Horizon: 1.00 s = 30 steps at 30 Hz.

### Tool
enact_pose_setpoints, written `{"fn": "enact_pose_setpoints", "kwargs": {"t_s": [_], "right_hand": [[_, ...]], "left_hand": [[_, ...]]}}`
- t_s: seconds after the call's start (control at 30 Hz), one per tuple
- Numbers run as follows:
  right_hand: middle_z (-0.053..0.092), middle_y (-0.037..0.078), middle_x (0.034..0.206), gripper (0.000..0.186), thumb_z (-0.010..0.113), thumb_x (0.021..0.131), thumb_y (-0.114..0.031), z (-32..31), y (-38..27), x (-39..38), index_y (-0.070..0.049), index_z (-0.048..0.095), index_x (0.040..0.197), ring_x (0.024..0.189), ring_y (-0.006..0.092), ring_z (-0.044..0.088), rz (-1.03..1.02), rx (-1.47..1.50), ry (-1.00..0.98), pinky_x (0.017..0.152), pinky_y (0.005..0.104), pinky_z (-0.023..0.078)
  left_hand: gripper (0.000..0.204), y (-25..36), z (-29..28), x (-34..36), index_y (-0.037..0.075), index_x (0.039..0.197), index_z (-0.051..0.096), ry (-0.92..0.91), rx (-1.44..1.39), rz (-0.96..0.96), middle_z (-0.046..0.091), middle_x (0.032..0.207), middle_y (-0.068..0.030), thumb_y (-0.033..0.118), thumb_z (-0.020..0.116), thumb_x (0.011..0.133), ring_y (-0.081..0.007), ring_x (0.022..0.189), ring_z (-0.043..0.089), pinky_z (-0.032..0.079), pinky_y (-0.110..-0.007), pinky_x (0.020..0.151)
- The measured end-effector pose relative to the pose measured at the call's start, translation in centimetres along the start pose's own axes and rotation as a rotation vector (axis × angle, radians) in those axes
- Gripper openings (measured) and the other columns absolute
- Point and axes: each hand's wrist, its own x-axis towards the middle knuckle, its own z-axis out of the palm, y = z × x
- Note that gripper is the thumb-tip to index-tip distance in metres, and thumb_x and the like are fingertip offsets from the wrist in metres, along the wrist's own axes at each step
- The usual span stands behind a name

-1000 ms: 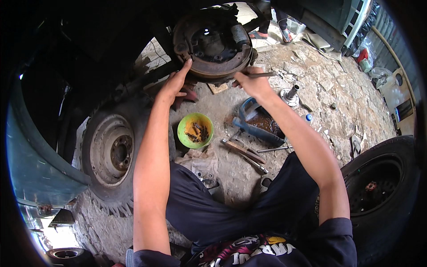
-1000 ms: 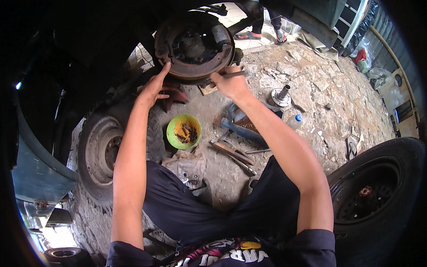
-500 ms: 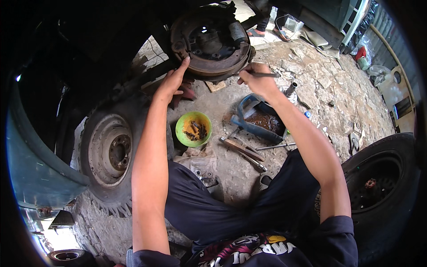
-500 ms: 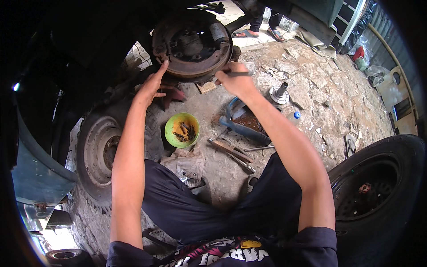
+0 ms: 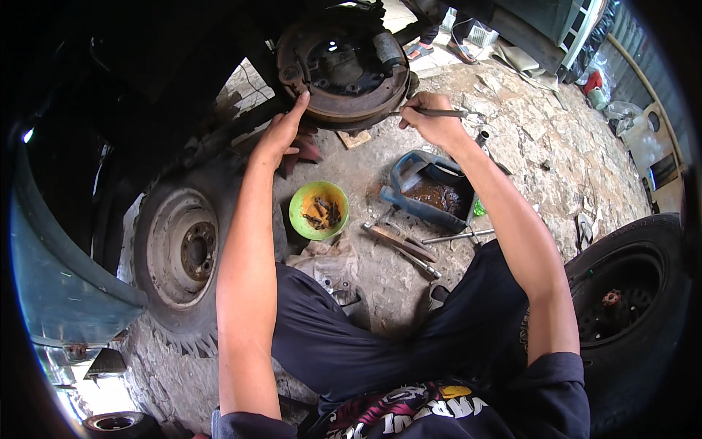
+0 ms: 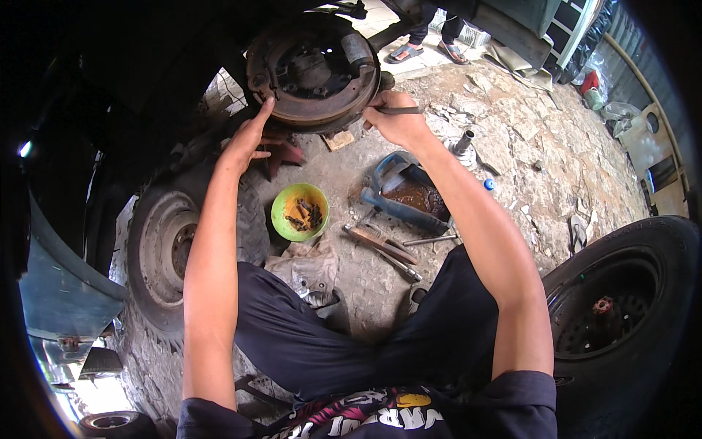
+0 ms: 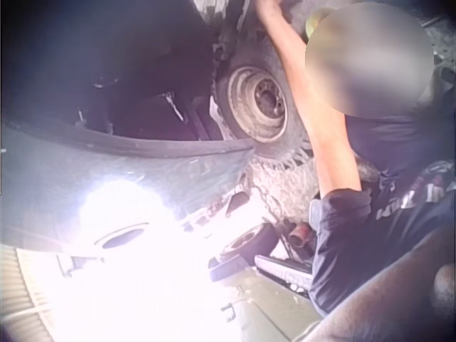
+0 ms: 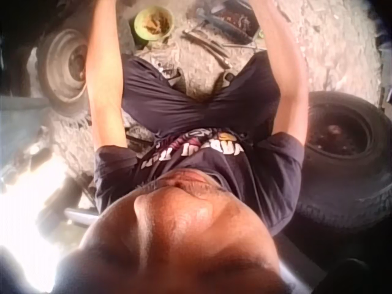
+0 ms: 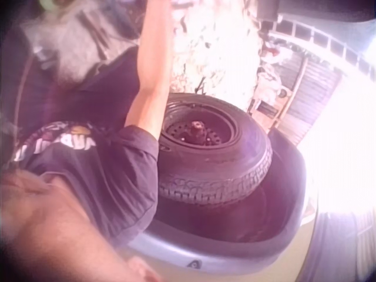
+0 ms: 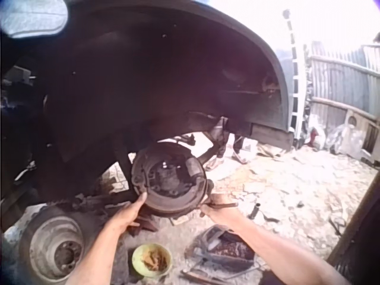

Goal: The person uses a small brush to clean debris from a vehicle brake assembly and later wipes components with a cloth while sitting on the ground.

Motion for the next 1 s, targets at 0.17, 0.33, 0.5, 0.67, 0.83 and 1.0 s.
{"fn": "enact_pose_setpoints", "kwargs": {"t_s": [0.17,0.33,0.5,0.67,0.83,1.0], "right_hand": [[0.072,0.012,0.077,0.021,0.066,0.087,-0.015,-2.3,1.4,1.7,0.005,0.065,0.092,0.071,0.0146,0.067,0.011,-0.023,0.000,0.067,0.0279,0.052],[0.071,0.011,0.076,0.020,0.066,0.088,-0.015,-3.2,2.6,3.2,0.004,0.064,0.093,0.072,0.0151,0.068,-0.126,-0.153,0.204,0.065,0.0297,0.052],[0.069,0.011,0.074,0.015,0.063,0.090,-0.010,-2.3,0.5,1.6,0.005,0.064,0.092,0.072,0.0148,0.066,-0.061,-0.121,0.057,0.065,0.0297,0.051],[0.070,0.014,0.078,0.016,0.064,0.089,-0.011,-2.7,1.0,1.9,0.005,0.064,0.092,0.072,0.0165,0.066,-0.078,-0.076,-0.089,0.066,0.0314,0.051],[0.069,0.018,0.077,0.018,0.067,0.087,-0.015,-3.4,1.2,2.8,0.001,0.064,0.095,0.073,0.0266,0.068,-0.182,-0.313,0.202,0.068,0.0354,0.052],[0.068,0.013,0.079,0.014,0.063,0.087,-0.012,-2.3,0.6,1.2,0.000,0.065,0.094,0.073,0.0217,0.065,-0.286,-0.366,0.094,0.067,0.0339,0.051]], "left_hand": [[0.124,0.3,0.4,0.0,-0.009,0.144,0.030,-0.009,0.006,0.000,0.037,0.147,-0.0264,0.087,0.055,0.071,-0.0355,0.135,0.041,0.041,-0.055,0.104],[0.124,0.4,0.5,0.1,-0.010,0.145,0.028,0.004,0.013,0.004,0.036,0.148,-0.0266,0.087,0.054,0.072,-0.0361,0.136,0.040,0.041,-0.055,0.104],[0.124,0.3,0.2,-0.1,-0.010,0.146,0.027,0.008,0.016,0.005,0.035,0.149,-0.0269,0.086,0.054,0.072,-0.0366,0.138,0.038,0.041,-0.055,0.105],[0.125,0.4,-0.1,0.0,-0.010,0.147,0.027,-0.037,0.013,-0.012,0.033,0.150,-0.0272,0.087,0.054,0.072,-0.0370,0.139,0.036,0.041,-0.056,0.104],[0.123,0.1,0.2,0.2,-0.010,0.145,0.030,0.017,0.014,0.008,0.036,0.147,-0.0263,0.087,0.054,0.073,-0.0364,0.137,0.038,0.042,-0.056,0.102],[0.102,-0.1,0.6,0.2,0.006,0.143,0.045,0.106,0.041,0.001,0.063,0.121,-0.0160,0.084,0.049,0.079,-0.0253,0.109,0.062,0.041,-0.051,0.099]]}}
